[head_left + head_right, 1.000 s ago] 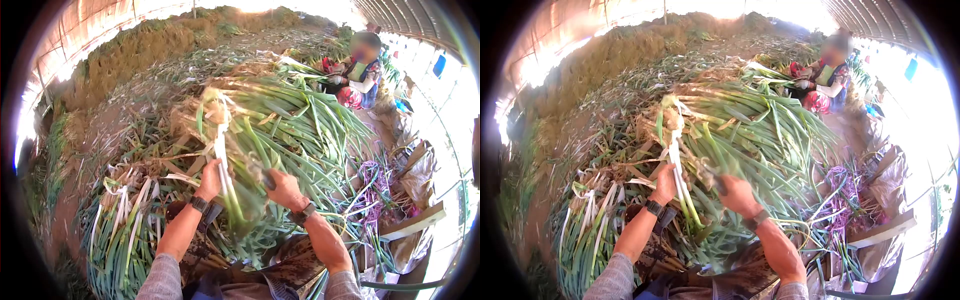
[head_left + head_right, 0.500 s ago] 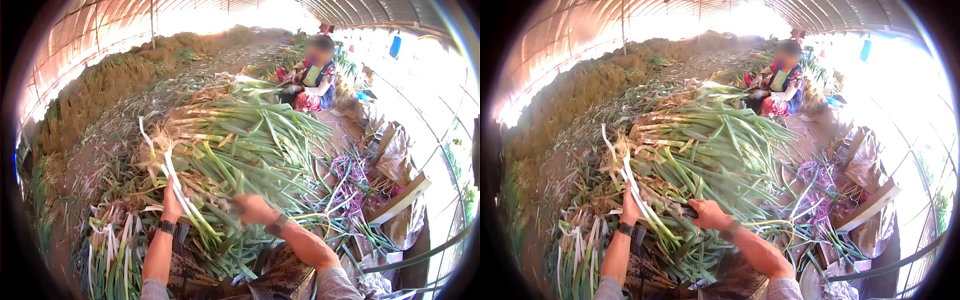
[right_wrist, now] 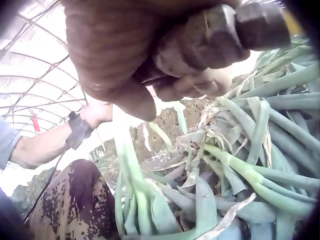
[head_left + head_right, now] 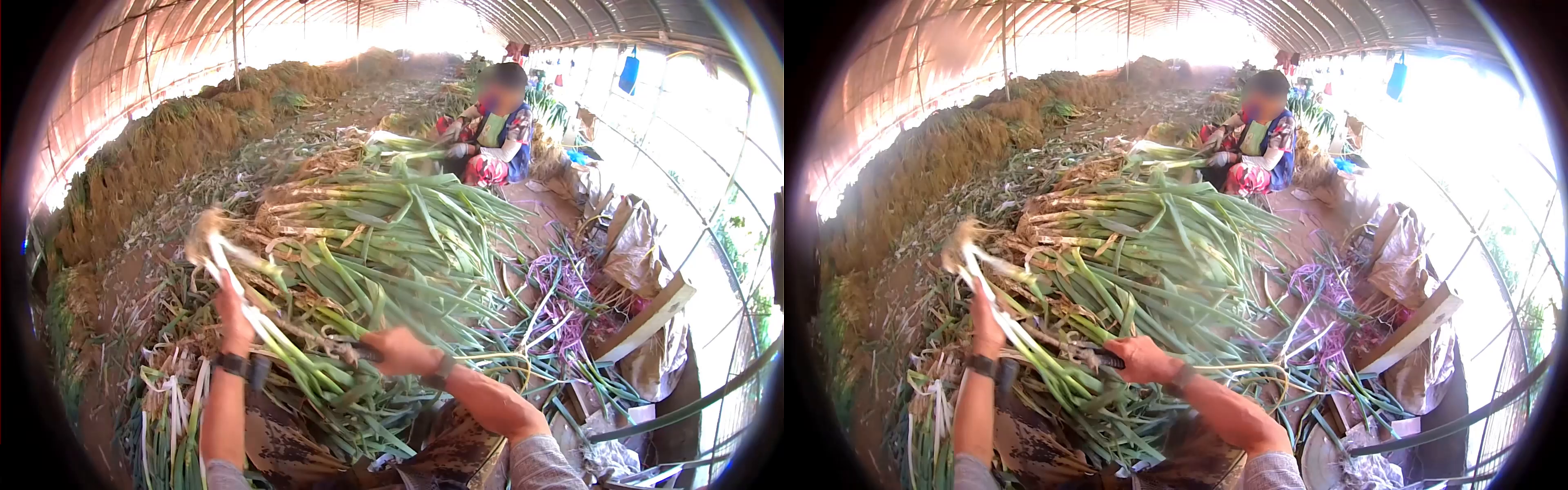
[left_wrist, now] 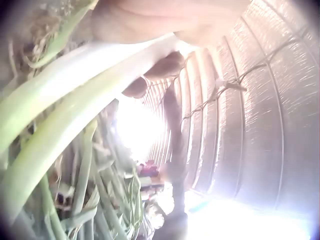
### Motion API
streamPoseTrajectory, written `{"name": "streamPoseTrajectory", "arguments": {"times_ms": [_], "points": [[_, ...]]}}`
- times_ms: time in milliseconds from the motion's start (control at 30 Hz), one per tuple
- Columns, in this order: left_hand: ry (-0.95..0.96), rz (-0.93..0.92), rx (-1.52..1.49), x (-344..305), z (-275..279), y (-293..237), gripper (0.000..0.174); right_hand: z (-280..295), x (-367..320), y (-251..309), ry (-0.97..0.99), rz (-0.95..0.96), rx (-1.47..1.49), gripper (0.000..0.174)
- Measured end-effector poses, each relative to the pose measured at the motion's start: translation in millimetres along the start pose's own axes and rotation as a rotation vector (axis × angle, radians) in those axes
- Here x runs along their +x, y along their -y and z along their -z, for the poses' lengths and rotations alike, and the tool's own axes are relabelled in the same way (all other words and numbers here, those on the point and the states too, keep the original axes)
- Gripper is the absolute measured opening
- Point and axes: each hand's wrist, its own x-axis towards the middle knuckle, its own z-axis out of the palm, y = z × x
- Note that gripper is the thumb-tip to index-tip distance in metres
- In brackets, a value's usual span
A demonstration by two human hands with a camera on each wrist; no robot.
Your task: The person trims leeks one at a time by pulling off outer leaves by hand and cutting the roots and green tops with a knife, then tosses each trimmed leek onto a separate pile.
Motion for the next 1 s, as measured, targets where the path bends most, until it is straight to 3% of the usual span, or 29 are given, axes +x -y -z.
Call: {"name": "streamPoseTrajectory", "arguments": {"times_ms": [167, 233, 300, 400, 467, 567, 600, 633, 667, 733, 767, 800, 867, 933, 1000], "points": [[-0.151, -0.376, 0.194, 56.3, 40.4, -126.2, 0.033, -11.7, -5.0, 5.0, 0.137, 0.002, 0.046, 0.037], [-0.199, -0.611, 0.430, 40.8, 27.9, -196.3, 0.034, -14.3, -4.4, 8.1, 0.243, -0.078, -0.010, 0.045], [-0.342, -0.774, 0.892, 65.7, 71.0, -261.7, 0.035, -17.3, -2.3, 7.7, 0.242, -0.093, 0.007, 0.046], [-0.393, -0.985, 1.374, 66.2, 108.5, -341.8, 0.046, -22.5, 1.0, -1.6, 0.224, -0.116, 0.031, 0.048], [-0.411, -1.006, 1.584, 53.0, 130.4, -367.8, 0.050, -23.8, 3.3, -3.4, 0.225, -0.140, 0.013, 0.047], [-0.585, -0.673, 2.227, -12.6, 125.9, -385.4, 0.054, -24.6, 6.6, -14.7, 0.290, -0.241, -0.023, 0.038], [-0.454, -0.909, 2.085, 13.6, 202.7, -390.9, 0.049, -24.3, 6.5, -20.3, 0.290, -0.267, -0.053, 0.034], [-0.343, -0.827, 2.203, 13.9, 250.4, -380.5, 0.046, -22.8, 4.9, -25.0, 0.284, -0.302, -0.089, 0.030], [-0.223, -0.667, 2.154, -17.5, 247.1, -350.1, 0.042, -19.4, 2.8, -29.7, 0.268, -0.309, -0.104, 0.031], [-0.065, -0.710, 2.067, -21.1, 320.9, -298.4, 0.040, -12.2, 5.7, -30.3, 0.247, -0.380, -0.151, 0.028], [-0.171, -0.180, 1.911, -30.2, 270.5, -276.5, 0.037, -10.1, 7.4, -30.6, 0.251, -0.441, -0.183, 0.025], [-0.132, -0.157, 1.750, -29.8, 253.9, -249.1, 0.037, -12.6, 5.4, -41.5, 0.250, -0.453, -0.163, 0.026], [-0.087, 0.129, 1.581, -13.3, 212.2, -191.1, 0.035, -14.4, 5.1, -48.2, 0.280, -0.495, -0.172, 0.026], [0.103, 0.211, 1.146, -1.6, 163.7, -127.3, 0.044, -17.6, 5.7, -57.8, 0.261, -0.526, -0.208, 0.028], [0.288, 0.316, 1.090, 24.3, 121.6, -70.6, 0.036, -15.7, 10.8, -54.1, 0.231, -0.561, -0.192, 0.028]]}}
